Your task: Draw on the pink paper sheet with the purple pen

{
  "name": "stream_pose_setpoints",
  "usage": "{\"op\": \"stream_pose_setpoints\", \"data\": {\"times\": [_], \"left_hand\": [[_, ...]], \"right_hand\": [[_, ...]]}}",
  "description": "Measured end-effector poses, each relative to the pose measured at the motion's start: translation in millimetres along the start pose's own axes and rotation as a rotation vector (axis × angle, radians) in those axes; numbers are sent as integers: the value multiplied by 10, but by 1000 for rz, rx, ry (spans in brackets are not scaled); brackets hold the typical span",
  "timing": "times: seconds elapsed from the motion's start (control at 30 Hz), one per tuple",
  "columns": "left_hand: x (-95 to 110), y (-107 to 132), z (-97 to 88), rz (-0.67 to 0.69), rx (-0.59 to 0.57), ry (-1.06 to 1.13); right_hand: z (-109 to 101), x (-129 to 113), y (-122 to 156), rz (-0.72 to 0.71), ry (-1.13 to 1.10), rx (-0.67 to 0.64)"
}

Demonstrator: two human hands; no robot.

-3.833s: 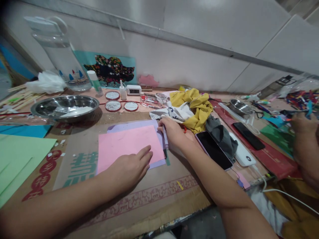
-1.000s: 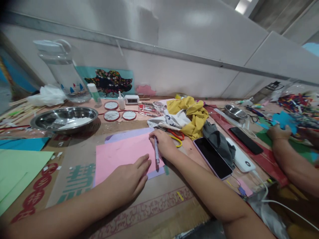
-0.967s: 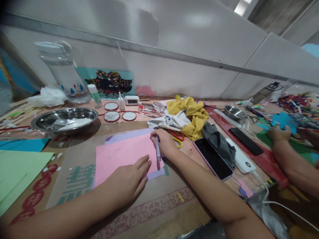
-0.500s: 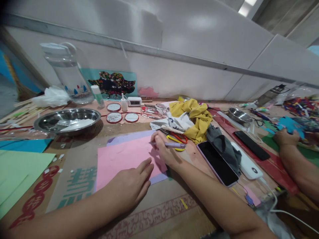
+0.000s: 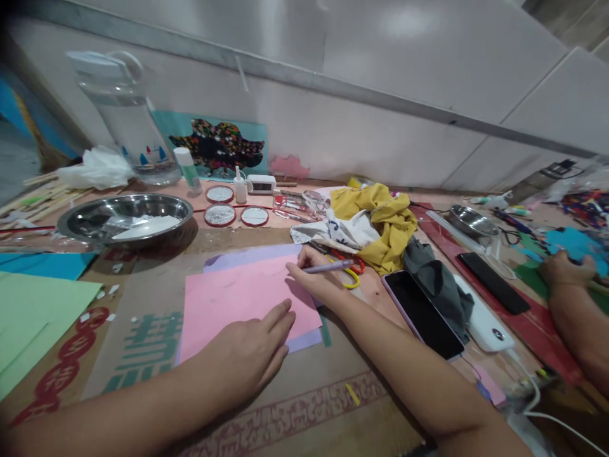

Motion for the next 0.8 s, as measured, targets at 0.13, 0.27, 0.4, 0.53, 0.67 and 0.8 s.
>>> {"op": "stream_pose_setpoints", "data": {"times": [0.13, 0.27, 0.4, 0.53, 0.67, 0.8], "left_hand": [[-5, 0, -9, 8, -16, 21], [-14, 2, -15, 13, 7, 18], [-18, 9, -15, 13, 22, 32], [-25, 16, -28, 7, 36, 46], [-28, 13, -23, 5, 34, 47], [-33, 14, -27, 7, 33, 46]], "right_hand": [[-25, 2, 10, -62, 149, 3], [-28, -10, 12, -84, 231, 33], [13, -64, 2, -125, 252, 20], [27, -92, -8, -169, 274, 13], [39, -83, -14, -166, 268, -1], [58, -93, -17, -162, 283, -7]]}}
Point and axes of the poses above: each hand's wrist, its own y-axis away from the middle knuckle, its own z-axis out of the palm, x = y × z, the point moved 8 cm from there along -y, towards the middle knuckle, and after that the axes turned 5 degrees about -y, right-handed, at the moved point
